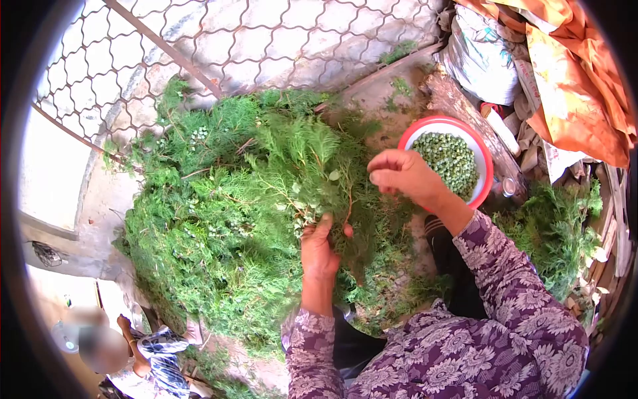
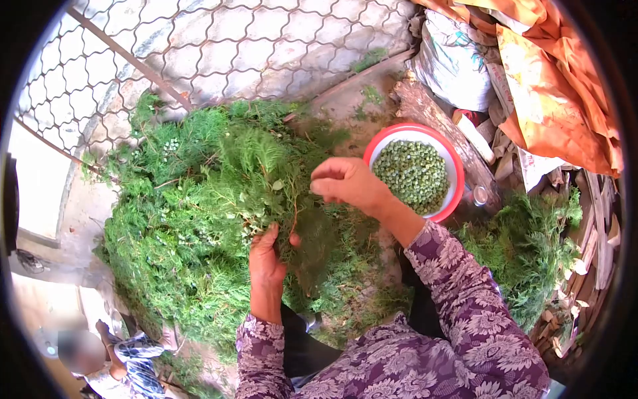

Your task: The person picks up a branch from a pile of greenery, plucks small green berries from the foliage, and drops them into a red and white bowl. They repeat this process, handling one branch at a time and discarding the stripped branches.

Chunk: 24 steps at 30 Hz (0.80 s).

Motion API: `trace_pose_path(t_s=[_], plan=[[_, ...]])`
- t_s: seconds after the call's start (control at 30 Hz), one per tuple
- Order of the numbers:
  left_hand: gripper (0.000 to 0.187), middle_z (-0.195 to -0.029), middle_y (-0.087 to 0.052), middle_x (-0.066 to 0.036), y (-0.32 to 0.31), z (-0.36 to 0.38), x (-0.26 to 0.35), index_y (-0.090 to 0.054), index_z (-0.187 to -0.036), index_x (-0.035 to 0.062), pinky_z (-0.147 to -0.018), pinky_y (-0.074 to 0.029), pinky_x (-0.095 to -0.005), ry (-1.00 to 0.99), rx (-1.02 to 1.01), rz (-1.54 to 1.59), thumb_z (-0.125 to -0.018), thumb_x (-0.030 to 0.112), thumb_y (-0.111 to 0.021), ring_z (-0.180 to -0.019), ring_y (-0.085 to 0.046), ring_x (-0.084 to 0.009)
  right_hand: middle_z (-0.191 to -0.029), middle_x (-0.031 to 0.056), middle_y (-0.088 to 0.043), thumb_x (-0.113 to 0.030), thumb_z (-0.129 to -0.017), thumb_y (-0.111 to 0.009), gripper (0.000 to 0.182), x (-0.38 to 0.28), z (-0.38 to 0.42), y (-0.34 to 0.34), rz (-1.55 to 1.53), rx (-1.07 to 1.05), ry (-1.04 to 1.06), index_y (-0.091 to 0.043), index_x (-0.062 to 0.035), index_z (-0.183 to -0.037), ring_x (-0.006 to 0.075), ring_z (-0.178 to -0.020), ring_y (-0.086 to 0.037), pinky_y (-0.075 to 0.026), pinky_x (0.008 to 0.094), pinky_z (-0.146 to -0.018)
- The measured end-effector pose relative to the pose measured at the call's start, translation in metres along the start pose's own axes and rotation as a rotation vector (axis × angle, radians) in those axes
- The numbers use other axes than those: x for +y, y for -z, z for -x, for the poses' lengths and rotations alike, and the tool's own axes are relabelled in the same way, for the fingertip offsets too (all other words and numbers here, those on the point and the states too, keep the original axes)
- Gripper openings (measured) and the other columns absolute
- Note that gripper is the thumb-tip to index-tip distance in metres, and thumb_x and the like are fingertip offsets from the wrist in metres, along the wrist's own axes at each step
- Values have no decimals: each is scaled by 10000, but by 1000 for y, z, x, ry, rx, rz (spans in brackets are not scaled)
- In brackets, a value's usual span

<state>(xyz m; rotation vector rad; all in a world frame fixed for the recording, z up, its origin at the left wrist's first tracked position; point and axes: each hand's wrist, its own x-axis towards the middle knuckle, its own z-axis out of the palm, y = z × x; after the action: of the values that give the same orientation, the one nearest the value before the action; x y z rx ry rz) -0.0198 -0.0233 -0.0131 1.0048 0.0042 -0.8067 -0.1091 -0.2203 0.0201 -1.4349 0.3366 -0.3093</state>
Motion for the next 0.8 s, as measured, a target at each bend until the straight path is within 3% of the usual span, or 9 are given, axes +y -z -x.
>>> trace_pose_path(t_s=[0.07,0.13,0.17,0.27,0.43,0.5,0.53,0.6,0.8], plan=[[179,-860,-620,-131,-3,2,-2,-557,-947,-33,-542,-488,-328,6,-6,2,-832,102,-580,-584,-566,-208,-758,5,-601,-177,-771,-666,249,4,-3,4,-24,33,-13,-595,-22,-952,61,-655,-554,-442,205,-561],[163,-850,-618,-125,-7,1,-5,-557,-938,-31,-517,-470,-317,12,-12,5,-833,93,-575,-561,-547,-196,-788,12,-604,-155,-765,-663,252,10,-8,-2,23,43,196,-598,-11,-961,68,-696,-555,-453,207,-626],[158,-850,-617,-122,-8,0,-7,-555,-942,-33,-505,-463,-311,26,-22,-2,-834,81,-567,-557,-541,-191,-836,30,-605,-115,-754,-652,265,10,-5,-2,134,28,187,-592,-2,-987,87,-733,-561,-459,221,-679],[156,-854,-616,-116,-11,1,-13,-553,-951,-38,-486,-452,-299,32,-40,-16,-831,63,-563,-556,-536,-183,-868,38,-606,-98,-739,-647,284,13,-4,-9,282,13,361,-589,-8,-1002,103,-771,-569,-462,234,-697],[168,-862,-615,-112,-8,0,-18,-555,-956,-39,-467,-445,-289,37,-39,-38,-818,53,-581,-566,-542,-180,-908,57,-608,-106,-762,-628,266,14,-3,-10,306,-19,347,-587,-27,-1013,113,-842,-565,-444,248,-703],[163,-862,-616,-112,-10,1,-18,-561,-945,-36,-466,-445,-286,39,-38,-29,-813,55,-591,-570,-545,-177,-921,100,-608,-98,-752,-625,263,17,-5,-10,516,3,471,-591,-28,-1004,189,-852,-580,-448,288,-728],[163,-862,-616,-112,-11,1,-19,-561,-945,-36,-466,-445,-286,40,-39,-29,-813,55,-591,-570,-545,-177,-921,100,-608,-98,-752,-625,263,19,-6,-10,517,4,471,-591,-28,-1004,189,-852,-580,-448,288,-728],[152,-868,-617,-110,-12,2,-20,-564,-937,-36,-464,-443,-283,27,-21,-39,-814,51,-588,-568,-543,-173,-860,119,-596,-80,-716,-616,261,21,-8,-10,649,52,602,-588,-25,-970,276,-816,-566,-448,350,-715],[121,-837,-606,-95,-20,7,-26,-561,-914,-30,-447,-432,-287,-20,4,-44,-814,35,-577,-563,-541,-176,-733,107,-549,-86,-668,-576,206,25,-4,-10,1161,156,592,-570,-36,-868,304,-718,-541,-429,399,-630]])
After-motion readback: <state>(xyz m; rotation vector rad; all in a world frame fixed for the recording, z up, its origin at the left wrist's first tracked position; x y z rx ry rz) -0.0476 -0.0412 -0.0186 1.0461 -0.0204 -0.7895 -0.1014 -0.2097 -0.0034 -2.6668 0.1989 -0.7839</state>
